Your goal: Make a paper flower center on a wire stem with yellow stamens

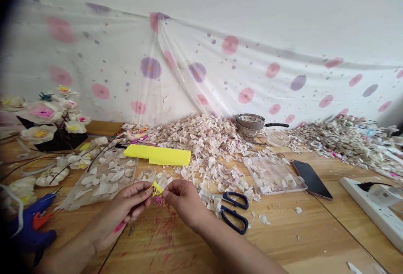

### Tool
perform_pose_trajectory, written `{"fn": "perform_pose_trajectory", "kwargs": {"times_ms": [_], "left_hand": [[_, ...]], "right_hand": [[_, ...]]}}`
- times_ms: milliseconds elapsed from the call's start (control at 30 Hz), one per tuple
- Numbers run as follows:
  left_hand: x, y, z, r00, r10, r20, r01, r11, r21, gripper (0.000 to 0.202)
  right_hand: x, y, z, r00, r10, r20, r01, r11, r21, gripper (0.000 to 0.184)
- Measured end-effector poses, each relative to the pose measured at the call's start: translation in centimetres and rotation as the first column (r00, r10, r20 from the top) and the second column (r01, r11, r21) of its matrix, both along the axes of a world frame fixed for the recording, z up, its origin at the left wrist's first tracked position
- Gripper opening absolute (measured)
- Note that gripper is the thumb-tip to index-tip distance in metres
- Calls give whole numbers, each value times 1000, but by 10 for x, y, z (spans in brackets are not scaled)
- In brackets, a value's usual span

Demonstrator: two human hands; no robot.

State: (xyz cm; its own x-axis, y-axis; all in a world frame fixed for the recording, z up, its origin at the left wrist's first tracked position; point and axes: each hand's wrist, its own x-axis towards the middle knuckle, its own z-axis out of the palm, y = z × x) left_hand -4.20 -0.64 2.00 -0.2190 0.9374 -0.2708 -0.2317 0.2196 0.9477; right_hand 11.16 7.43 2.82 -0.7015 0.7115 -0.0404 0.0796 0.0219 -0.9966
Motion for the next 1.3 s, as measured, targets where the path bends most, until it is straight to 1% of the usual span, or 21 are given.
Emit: {"fn": "perform_pose_trajectory", "kwargs": {"times_ms": [100, 167, 200, 300, 367, 500, 567, 633, 700, 767, 867, 933, 1000, 1033, 1067, 1100, 1133, 1200, 1233, 1300], "left_hand": [[-1, 0, -1, 1000, 7, -5, -7, 1000, 1, 39], [-2, 0, -1, 1000, 16, -9, -16, 1000, -1, 39], [-2, 0, -1, 1000, 20, -10, -20, 1000, -3, 39], [-5, 1, 0, 999, 31, -8, -31, 1000, -4, 41], [-7, 1, 2, 999, 42, -5, -42, 999, 3, 43], [-11, 4, 3, 997, 72, 1, -72, 997, 16, 44], [-12, 4, 3, 997, 80, 3, -80, 997, 18, 44], [-12, 4, 3, 996, 84, 5, -84, 996, 19, 43], [-12, 4, 2, 997, 83, 5, -83, 996, 20, 43], [-11, 5, 1, 997, 81, 4, -81, 996, 26, 42], [-10, 6, -1, 997, 83, 0, -83, 995, 48, 44], [-8, 7, -2, 996, 87, 1, -87, 994, 68, 48], [-7, 7, -2, 996, 92, 8, -92, 992, 83, 51], [-6, 7, -2, 996, 93, 12, -94, 992, 88, 51], [-6, 6, -1, 996, 93, 15, -94, 991, 92, 51], [-5, 6, 0, 996, 90, 17, -91, 991, 95, 50], [-5, 5, 1, 996, 90, 20, -92, 991, 98, 48], [-4, 3, 3, 994, 102, 32, -105, 989, 103, 44], [-5, 3, 4, 993, 111, 39, -115, 988, 105, 43], [-6, 1, 6, 990, 128, 53, -133, 985, 107, 42]], "right_hand": [[1, 0, 0, 1000, -23, -4, 23, 999, 32, 16], [1, 2, -1, 998, -61, -29, 62, 997, 48, 10], [1, 3, -1, 995, -85, -51, 88, 995, 54, 10], [2, 8, -5, 982, -145, -123, 154, 986, 63, 24], [2, 10, -7, 974, -167, -153, 178, 983, 56, 21], [3, 11, -8, 973, -173, -156, 177, 984, 11, 14], [3, 9, -9, 977, -153, -149, 153, 988, -9, 15], [2, 8, -11, 978, -147, -150, 149, 989, 4, 18], [-1, 8, -14, 976, -171, -138, 181, 982, 59, 22], [-3, 8, -17, 969, -208, -132, 222, 970, 99, 21], [-4, 9, -17, 957, -251, -149, 264, 961, 80, 12], [-2, 9, -13, 933, -310, -183, 337, 931, 138, 9], [1, 9, -8, 899, -370, -232, 421, 876, 235, 8], [2, 9, -5, 888, -386, -251, 446, 856, 261, 9], [3, 9, -3, 884, -390, -259, 452, 855, 254, 11], [4, 8, -1, 892, -375, -254, 430, 876, 218, 13], [4, 7, 0, 908, -341, -244, 385, 909, 158, 16], [1, 4, 0, 943, -237, -233, 245, 969, 7, 23], [0, 2, -2, 959, -178, -222, 172, 984, -48, 25], [-5, -2, -7, 983, -94, -158, 82, 993, -81, 30]]}}
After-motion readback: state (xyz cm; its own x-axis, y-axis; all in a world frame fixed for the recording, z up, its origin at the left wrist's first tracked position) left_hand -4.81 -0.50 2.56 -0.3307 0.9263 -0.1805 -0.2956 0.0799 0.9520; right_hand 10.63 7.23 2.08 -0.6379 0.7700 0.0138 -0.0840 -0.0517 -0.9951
